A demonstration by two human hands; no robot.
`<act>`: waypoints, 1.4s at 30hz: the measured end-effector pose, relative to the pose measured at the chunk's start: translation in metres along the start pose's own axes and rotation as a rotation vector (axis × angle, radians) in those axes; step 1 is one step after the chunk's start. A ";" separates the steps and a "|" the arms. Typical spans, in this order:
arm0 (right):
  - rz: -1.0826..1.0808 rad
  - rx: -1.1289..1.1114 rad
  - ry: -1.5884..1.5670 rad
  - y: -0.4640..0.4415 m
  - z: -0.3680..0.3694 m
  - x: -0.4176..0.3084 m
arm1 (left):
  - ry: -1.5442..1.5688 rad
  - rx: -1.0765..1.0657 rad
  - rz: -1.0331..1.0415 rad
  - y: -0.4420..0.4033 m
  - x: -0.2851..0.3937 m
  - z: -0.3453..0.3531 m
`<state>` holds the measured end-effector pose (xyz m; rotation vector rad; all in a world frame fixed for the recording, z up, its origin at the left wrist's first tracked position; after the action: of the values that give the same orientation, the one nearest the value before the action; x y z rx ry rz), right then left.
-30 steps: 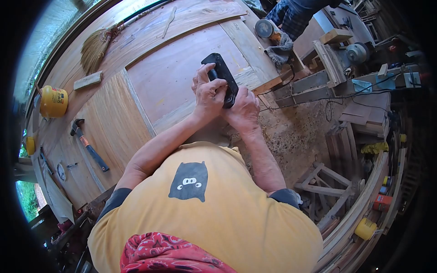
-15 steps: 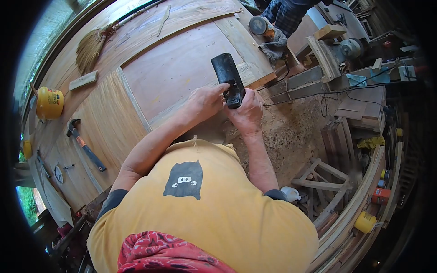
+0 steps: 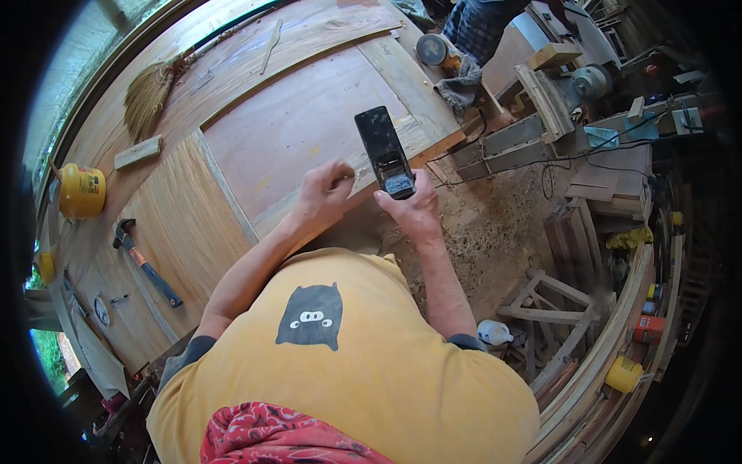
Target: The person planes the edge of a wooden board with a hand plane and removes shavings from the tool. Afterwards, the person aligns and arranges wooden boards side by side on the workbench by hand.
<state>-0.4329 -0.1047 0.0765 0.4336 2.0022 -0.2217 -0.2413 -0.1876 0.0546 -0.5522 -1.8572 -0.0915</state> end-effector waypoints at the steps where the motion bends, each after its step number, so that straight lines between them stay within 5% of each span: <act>1: 0.052 -0.048 -0.250 0.003 -0.002 -0.004 | 0.057 0.002 -0.090 0.010 -0.017 0.001; 4: 0.144 -0.115 -0.825 0.017 -0.005 -0.023 | -0.217 -0.105 0.107 0.031 -0.038 0.004; 9: -0.222 -0.805 -1.391 0.015 0.023 -0.113 | -0.371 -0.094 0.380 0.056 -0.049 0.013; 13: -0.138 -0.994 -1.670 0.009 0.045 -0.107 | -0.155 -0.090 0.196 0.045 -0.057 0.006; 16: 0.027 -0.926 -1.757 0.007 0.057 -0.080 | 0.111 -0.019 0.015 0.021 -0.030 -0.015; 23: 0.292 -0.800 -1.764 0.007 0.075 -0.062 | 0.259 0.067 0.256 -0.047 0.073 -0.038; 26: 0.233 -0.886 -1.717 -0.003 0.074 -0.066 | 0.459 0.275 -0.054 -0.089 0.023 -0.038; 29: 0.203 -0.900 -1.708 -0.009 0.074 -0.064 | 0.382 0.352 -0.148 -0.104 -0.004 -0.061; 33: 0.206 -0.852 -1.682 -0.017 0.079 -0.061 | -0.111 0.419 0.463 -0.062 0.060 -0.071; 39: 0.320 -0.480 -1.550 -0.023 0.084 -0.048 | -0.150 0.378 0.504 -0.056 0.065 -0.047; 42: 0.330 -0.608 -1.634 -0.025 0.088 -0.029 | -0.136 0.398 0.409 -0.061 0.059 -0.051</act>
<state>-0.3586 -0.1632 0.0615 0.0632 0.3165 0.2180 -0.2370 -0.2395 0.1389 -0.6543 -1.7915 0.5872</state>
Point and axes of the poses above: each hand's wrist, its own y-axis away from the middle knuckle, its own z-axis out of the palm, x = y × z, the point moved 6 cm from there along -y, towards the middle knuckle, and after that the axes turned 9 degrees about -y, right-handed, at the moved point
